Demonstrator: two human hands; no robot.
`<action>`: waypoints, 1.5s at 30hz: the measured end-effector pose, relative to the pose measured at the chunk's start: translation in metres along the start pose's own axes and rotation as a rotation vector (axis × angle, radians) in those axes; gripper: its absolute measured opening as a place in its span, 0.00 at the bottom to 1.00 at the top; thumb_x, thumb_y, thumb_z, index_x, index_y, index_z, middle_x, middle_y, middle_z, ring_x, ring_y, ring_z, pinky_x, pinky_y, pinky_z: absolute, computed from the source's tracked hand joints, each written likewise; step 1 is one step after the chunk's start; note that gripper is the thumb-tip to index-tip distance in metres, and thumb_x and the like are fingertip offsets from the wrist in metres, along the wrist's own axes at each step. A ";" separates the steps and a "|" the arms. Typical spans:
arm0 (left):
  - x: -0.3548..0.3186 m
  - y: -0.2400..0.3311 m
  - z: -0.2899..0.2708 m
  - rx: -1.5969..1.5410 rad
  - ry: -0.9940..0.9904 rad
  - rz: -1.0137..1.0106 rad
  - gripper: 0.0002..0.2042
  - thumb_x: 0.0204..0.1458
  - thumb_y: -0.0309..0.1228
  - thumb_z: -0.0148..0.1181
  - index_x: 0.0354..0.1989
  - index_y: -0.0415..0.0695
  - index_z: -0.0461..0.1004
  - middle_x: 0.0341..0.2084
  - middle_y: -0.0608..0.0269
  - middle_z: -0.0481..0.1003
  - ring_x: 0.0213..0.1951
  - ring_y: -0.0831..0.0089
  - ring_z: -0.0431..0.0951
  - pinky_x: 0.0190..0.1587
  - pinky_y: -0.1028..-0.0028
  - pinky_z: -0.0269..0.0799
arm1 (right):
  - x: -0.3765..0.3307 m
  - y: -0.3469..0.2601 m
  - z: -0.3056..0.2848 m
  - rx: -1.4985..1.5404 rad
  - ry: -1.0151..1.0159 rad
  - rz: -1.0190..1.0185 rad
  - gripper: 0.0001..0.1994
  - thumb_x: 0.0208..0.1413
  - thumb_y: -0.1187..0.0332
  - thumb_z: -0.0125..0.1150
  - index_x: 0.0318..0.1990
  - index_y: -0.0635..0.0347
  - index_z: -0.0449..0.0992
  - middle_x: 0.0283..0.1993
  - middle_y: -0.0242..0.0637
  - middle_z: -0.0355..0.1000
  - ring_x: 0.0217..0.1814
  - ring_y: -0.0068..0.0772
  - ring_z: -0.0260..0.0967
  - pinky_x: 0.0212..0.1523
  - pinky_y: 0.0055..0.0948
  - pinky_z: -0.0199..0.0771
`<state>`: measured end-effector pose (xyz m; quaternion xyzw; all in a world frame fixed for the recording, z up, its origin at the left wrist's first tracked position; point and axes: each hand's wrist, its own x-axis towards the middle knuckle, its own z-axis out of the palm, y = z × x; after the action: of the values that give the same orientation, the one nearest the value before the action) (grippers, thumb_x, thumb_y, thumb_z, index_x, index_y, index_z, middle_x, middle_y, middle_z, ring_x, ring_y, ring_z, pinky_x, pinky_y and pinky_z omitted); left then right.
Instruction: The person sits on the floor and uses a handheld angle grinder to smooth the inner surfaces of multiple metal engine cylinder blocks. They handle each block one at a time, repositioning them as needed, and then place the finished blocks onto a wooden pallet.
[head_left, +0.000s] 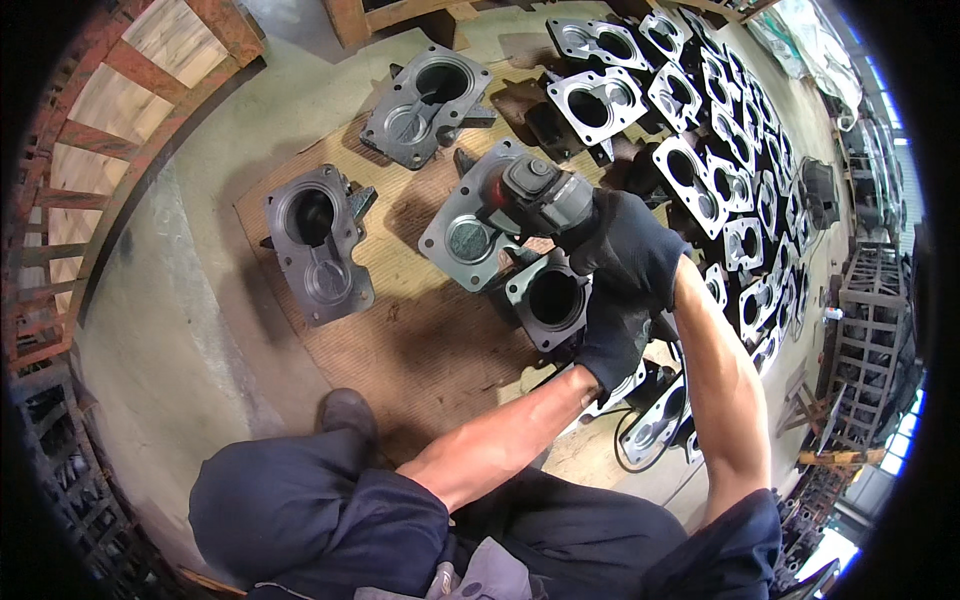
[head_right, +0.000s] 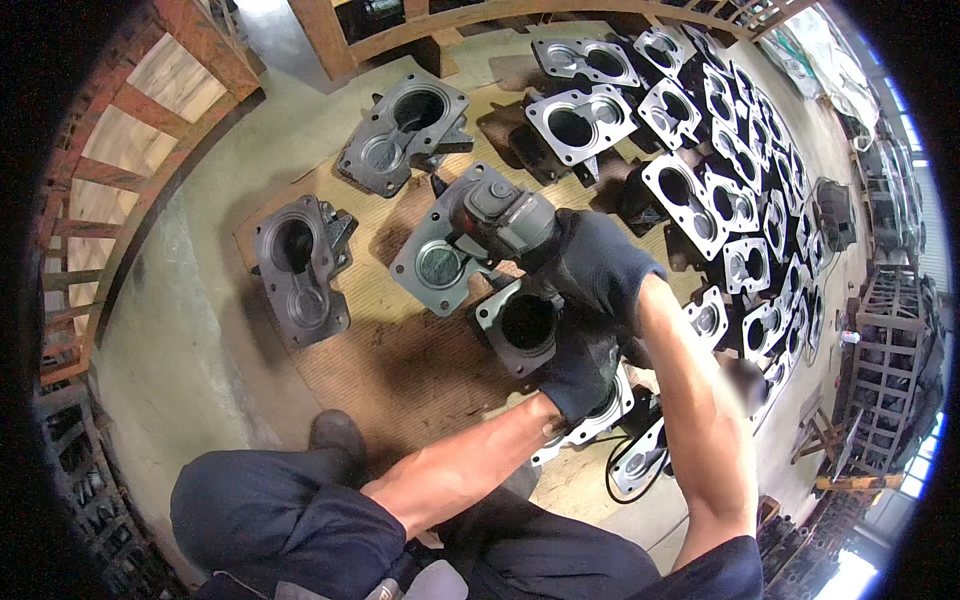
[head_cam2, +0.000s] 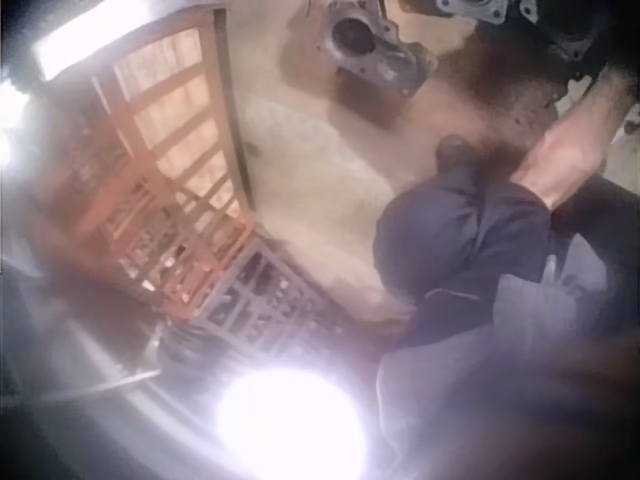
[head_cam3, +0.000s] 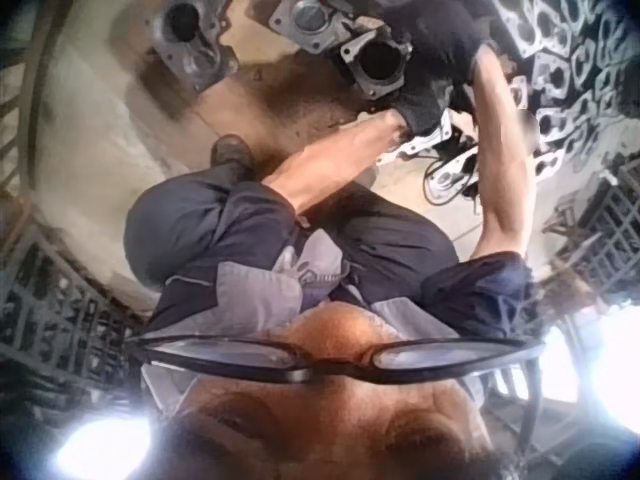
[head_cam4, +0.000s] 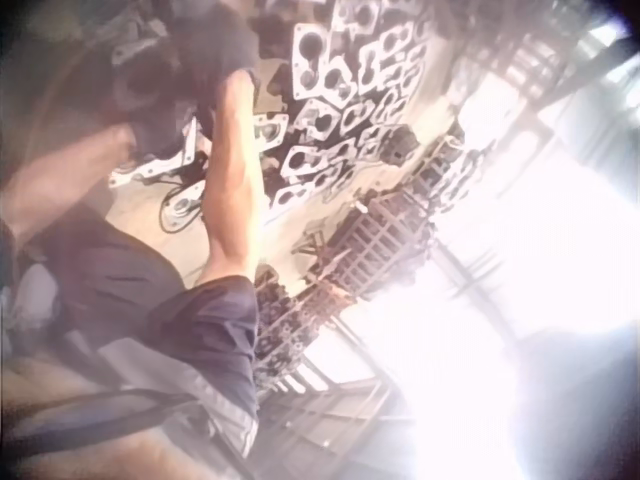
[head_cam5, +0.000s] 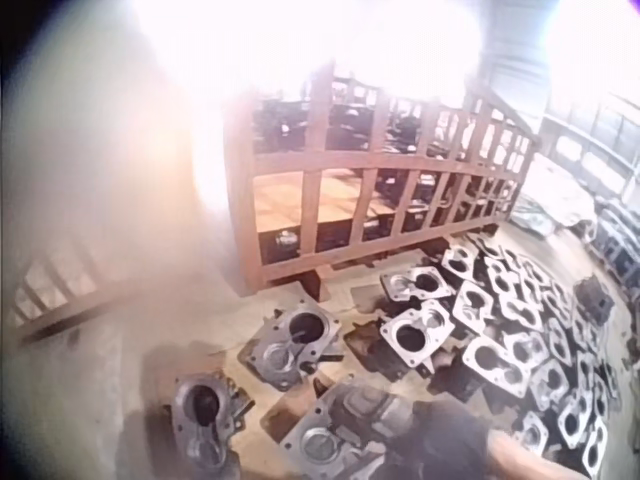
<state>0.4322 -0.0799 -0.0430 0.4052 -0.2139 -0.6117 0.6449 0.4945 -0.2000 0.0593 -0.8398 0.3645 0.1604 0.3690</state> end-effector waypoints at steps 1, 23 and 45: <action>0.000 0.006 0.000 0.076 -0.014 -0.034 0.17 0.67 0.24 0.42 0.63 0.40 0.62 0.58 0.57 0.67 0.60 0.70 0.65 0.67 0.71 0.57 | -0.001 -0.002 0.000 0.041 0.008 0.011 0.21 0.42 0.62 0.73 0.43 0.63 0.81 0.35 0.50 0.80 0.40 0.40 0.81 0.44 0.35 0.78; -0.013 -0.042 -0.030 -0.432 -0.073 0.073 0.24 0.69 0.32 0.41 0.72 0.43 0.52 0.67 0.60 0.58 0.68 0.72 0.57 0.72 0.73 0.49 | -0.017 -0.015 0.024 0.116 0.114 0.088 0.25 0.41 0.59 0.77 0.47 0.62 0.80 0.40 0.45 0.82 0.43 0.39 0.80 0.48 0.32 0.76; -0.021 0.012 0.040 -0.191 0.096 0.181 0.17 0.55 0.29 0.65 0.52 0.37 0.73 0.45 0.56 0.78 0.49 0.68 0.76 0.55 0.69 0.71 | -0.069 -0.007 0.005 0.262 0.168 0.012 0.15 0.34 0.76 0.65 0.36 0.63 0.76 0.32 0.36 0.76 0.34 0.39 0.73 0.37 0.32 0.75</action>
<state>0.4057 -0.0710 -0.0058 0.3499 -0.1592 -0.5483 0.7427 0.4525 -0.1589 0.0966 -0.7928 0.4167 0.0429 0.4427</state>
